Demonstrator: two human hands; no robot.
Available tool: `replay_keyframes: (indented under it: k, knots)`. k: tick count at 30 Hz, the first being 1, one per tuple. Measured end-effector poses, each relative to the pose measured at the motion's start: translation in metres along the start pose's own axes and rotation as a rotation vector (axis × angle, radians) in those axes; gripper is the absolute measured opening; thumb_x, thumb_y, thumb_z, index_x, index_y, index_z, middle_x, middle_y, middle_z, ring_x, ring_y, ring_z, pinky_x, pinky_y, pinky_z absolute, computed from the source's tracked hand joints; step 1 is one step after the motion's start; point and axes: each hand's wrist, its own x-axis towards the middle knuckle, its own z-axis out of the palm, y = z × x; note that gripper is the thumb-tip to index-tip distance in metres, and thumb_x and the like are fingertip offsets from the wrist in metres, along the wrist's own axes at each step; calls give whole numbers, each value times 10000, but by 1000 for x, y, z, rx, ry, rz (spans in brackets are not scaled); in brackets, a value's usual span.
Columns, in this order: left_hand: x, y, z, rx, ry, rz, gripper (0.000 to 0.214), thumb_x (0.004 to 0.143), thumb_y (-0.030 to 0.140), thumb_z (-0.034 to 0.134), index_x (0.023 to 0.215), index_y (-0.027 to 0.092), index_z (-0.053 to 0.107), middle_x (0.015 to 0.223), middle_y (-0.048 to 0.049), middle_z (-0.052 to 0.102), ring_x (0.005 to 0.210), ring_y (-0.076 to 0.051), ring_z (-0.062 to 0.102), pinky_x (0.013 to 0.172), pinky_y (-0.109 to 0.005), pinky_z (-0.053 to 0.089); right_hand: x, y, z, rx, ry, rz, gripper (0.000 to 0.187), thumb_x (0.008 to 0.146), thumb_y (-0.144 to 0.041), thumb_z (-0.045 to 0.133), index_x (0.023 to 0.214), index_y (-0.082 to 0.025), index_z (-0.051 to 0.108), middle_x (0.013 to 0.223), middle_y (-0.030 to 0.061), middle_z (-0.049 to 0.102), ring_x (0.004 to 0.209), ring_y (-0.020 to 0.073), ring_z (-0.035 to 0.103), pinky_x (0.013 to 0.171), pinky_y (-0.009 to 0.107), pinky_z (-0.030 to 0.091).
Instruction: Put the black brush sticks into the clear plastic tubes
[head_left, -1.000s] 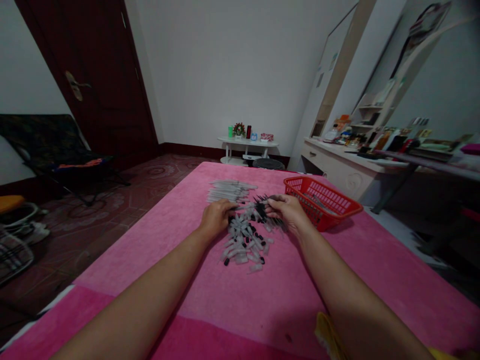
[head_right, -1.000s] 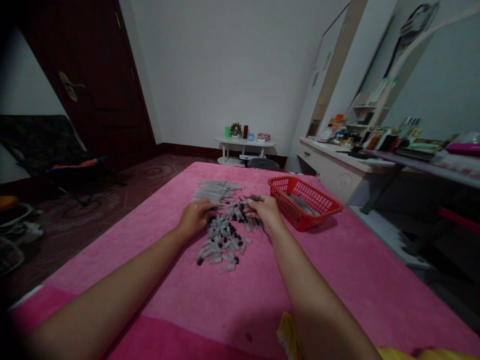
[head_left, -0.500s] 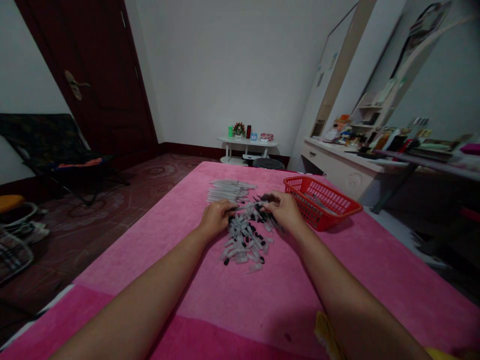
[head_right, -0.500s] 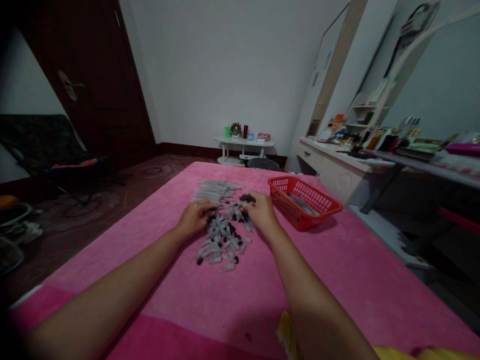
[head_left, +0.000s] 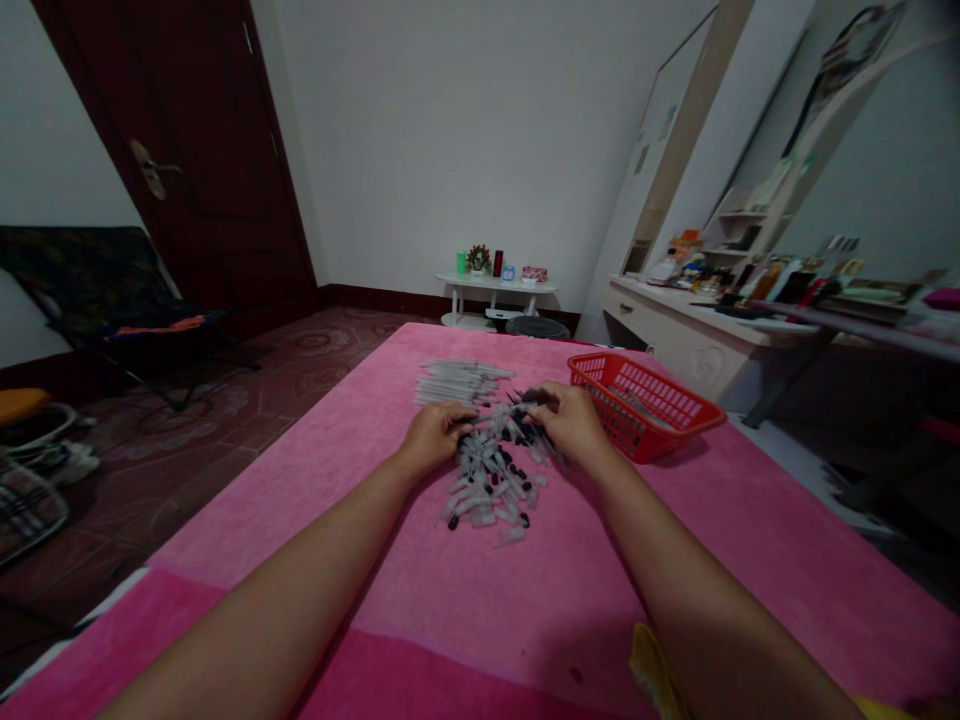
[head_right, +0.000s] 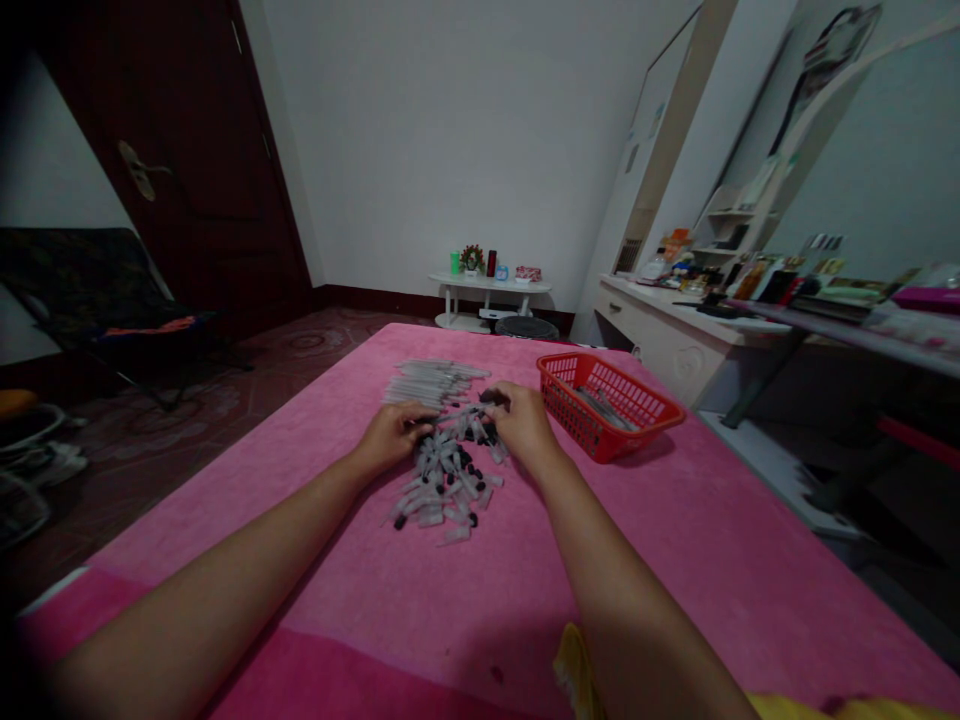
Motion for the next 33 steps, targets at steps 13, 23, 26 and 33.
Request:
replay_keyframes:
  k: [13,23,26,33]
  knots:
    - [0,10,-7,16,186,-135,192,711,207,659,876,253,747,855,-53,725,822,-236,636,730,-324,455,1,-6,-4,-38,239,-88,171,659,-194,593,800,-156,682,765,58,697,691,185,640,664,299,497]
    - [11,37,-4,-1192,402,-491,378,512,251,834,789,112,620,772,-63,705,667,-153,657,665,-262,521,-4,-6,28,332,87,132,202,599,-295,674,735,-154,627,632,14,635,566,160,617,563,295,529]
    - [12,42,-5,-1304,402,-530,348,497,200,843,745,102,619,708,-42,694,628,-133,648,672,-244,529,-4,-3,29,322,85,101,205,613,-304,676,746,-155,631,669,24,649,614,161,626,587,286,535]
    - [9,37,-1,-1372,337,-489,283,583,147,796,793,119,608,798,-35,705,711,-145,675,725,-256,547,-5,-3,28,212,84,27,186,661,-283,649,795,-155,643,743,45,672,678,171,639,620,276,522]
